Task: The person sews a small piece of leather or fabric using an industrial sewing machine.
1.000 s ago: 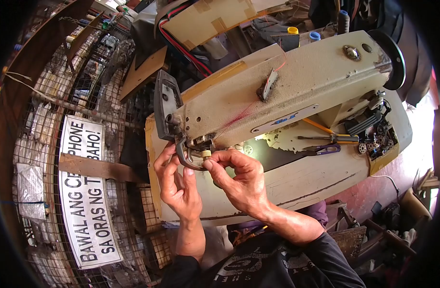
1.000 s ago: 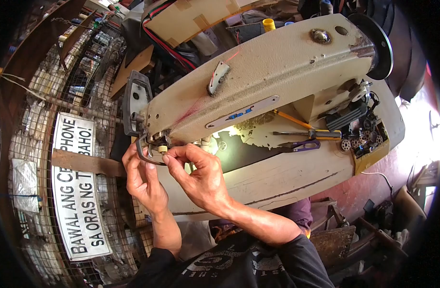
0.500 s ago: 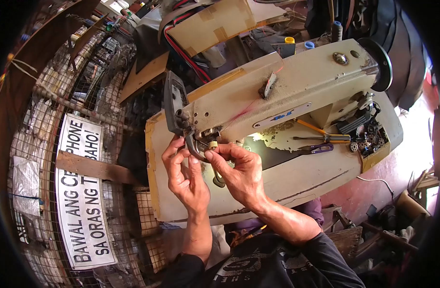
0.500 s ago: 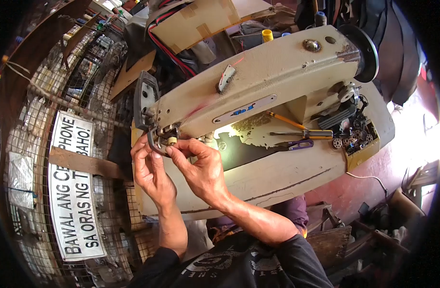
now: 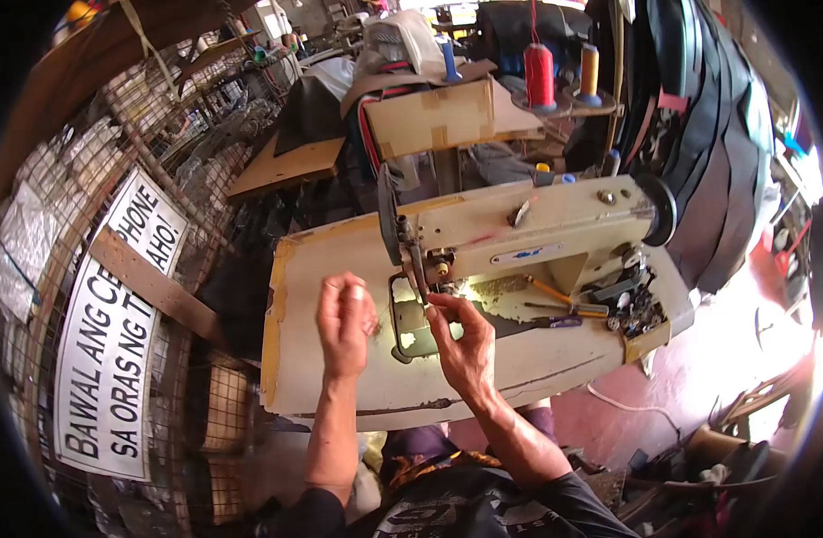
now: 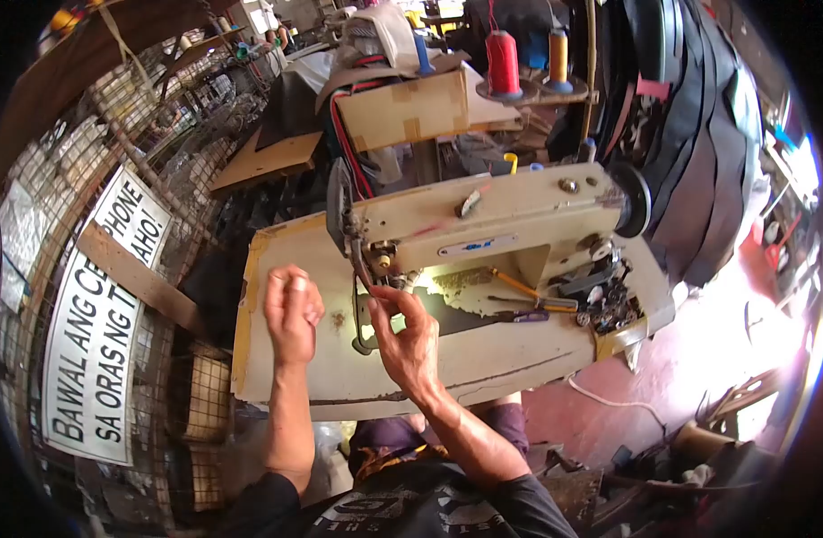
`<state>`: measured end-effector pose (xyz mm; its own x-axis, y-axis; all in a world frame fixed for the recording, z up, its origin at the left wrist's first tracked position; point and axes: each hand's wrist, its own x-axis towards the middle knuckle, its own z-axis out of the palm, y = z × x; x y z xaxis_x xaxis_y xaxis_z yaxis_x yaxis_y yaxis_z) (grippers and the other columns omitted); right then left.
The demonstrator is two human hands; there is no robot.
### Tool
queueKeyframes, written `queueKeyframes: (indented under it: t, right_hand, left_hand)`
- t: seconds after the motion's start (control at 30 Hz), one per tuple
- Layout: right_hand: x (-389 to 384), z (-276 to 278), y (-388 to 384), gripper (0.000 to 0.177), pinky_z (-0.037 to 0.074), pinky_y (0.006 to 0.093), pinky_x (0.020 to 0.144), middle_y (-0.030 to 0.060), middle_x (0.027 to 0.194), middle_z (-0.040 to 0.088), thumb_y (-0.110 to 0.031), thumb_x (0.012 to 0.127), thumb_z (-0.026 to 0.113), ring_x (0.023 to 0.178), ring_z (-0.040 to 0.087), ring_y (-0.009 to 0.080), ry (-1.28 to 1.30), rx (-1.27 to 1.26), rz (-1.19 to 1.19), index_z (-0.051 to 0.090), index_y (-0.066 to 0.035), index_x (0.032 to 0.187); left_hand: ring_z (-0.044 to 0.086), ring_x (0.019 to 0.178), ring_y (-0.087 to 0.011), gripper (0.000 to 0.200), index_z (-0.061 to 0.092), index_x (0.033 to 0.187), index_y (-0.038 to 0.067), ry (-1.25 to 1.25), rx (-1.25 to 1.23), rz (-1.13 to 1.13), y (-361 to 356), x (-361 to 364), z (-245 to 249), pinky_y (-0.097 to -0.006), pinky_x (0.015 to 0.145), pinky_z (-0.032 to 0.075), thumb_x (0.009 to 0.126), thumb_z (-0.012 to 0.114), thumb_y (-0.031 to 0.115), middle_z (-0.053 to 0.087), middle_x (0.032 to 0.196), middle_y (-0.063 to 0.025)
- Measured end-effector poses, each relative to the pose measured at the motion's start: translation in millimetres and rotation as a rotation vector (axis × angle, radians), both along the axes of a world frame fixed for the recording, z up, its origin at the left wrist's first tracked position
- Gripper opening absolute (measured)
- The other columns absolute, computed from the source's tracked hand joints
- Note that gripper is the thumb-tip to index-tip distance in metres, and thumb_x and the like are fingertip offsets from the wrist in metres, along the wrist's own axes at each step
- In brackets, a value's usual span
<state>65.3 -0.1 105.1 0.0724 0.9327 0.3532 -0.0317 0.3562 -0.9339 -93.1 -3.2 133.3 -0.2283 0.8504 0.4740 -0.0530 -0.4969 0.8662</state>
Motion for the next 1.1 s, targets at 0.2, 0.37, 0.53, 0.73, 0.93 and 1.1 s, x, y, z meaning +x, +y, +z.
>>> queueKeyframes:
  t: [0.2, 0.37, 0.53, 0.73, 0.93, 1.1]
  right_hand:
    - [4, -10, -21, 0.051, 0.046, 0.0463, 0.1, 0.0215, 0.132, 0.052, -0.006, 0.087, 0.066, 0.12, 0.053, 0.041, -0.399, 0.326, -0.106, 0.05, -0.004, 0.136]
    - [-4, -17, -34, 0.041, 0.052, 0.0272, 0.066, 0.0148, 0.119, 0.062, -0.013, 0.096, 0.061, 0.088, 0.066, 0.0173, -0.215, -0.022, 0.193, 0.052, 0.0, 0.133]
    - [-33, -17, -34, 0.039, 0.046, 0.0248, 0.057, 0.0074, 0.097, 0.066, -0.024, 0.104, 0.053, 0.064, 0.055, 0.0077, 0.319, -0.178, 0.399, 0.046, -0.002, 0.136]
    - [-21, -83, -60, 0.013, 0.048, 0.037, 0.055, 0.0129, 0.072, 0.062, -0.007, 0.099, 0.052, 0.061, 0.062, 0.0264, -0.234, 0.019, 0.261, 0.057, -0.004, 0.112]
    - [-18, -106, -48, 0.021, 0.053, 0.0473, 0.063, 0.0195, 0.086, 0.068, -0.003, 0.092, 0.055, 0.074, 0.067, 0.041, -0.549, 0.18, 0.356, 0.059, -0.006, 0.113]
    - [-22, -106, 2, 0.017, 0.049, 0.0417, 0.056, 0.0195, 0.074, 0.065, -0.01, 0.095, 0.056, 0.062, 0.066, 0.0302, -0.327, -0.083, 0.124, 0.066, 0.0, 0.105]
  left_hand:
    - [0.041, 0.059, -0.0083, 0.008, 0.05, 0.103, 0.003, 0.529, -0.136, 0.125, -28, -7, -57, -0.0266, 0.053, 0.036, 0.103, 0.049, 0.011, 0.046, 0.066, -0.0013]
    - [0.043, 0.062, -0.0092, 0.013, 0.05, 0.102, 0.004, 0.467, -0.22, 0.101, -49, -10, -70, -0.0276, 0.058, 0.039, 0.105, 0.049, 0.017, 0.049, 0.069, -0.0033]
    - [0.054, 0.068, -0.0114, 0.012, 0.051, 0.104, 0.001, 0.261, -0.265, -0.053, -57, -4, -96, -0.0304, 0.064, 0.046, 0.104, 0.049, 0.013, 0.058, 0.074, -0.0044]
    - [0.049, 0.063, -0.0054, 0.009, 0.052, 0.106, 0.004, 0.137, -0.582, -0.326, -90, -23, -128, -0.0215, 0.056, 0.04, 0.104, 0.049, 0.012, 0.051, 0.071, 0.0017]
    - [0.059, 0.078, -0.0114, 0.026, 0.058, 0.124, 0.002, 0.411, -0.129, -0.092, -40, -16, -85, -0.0294, 0.076, 0.049, 0.102, 0.054, 0.015, 0.06, 0.095, -0.0029]
    - [0.057, 0.078, -0.0082, 0.021, 0.069, 0.107, 0.003, 0.558, -0.192, -0.006, -2, -19, -53, -0.025, 0.074, 0.047, 0.104, 0.052, 0.016, 0.06, 0.087, 0.0008]
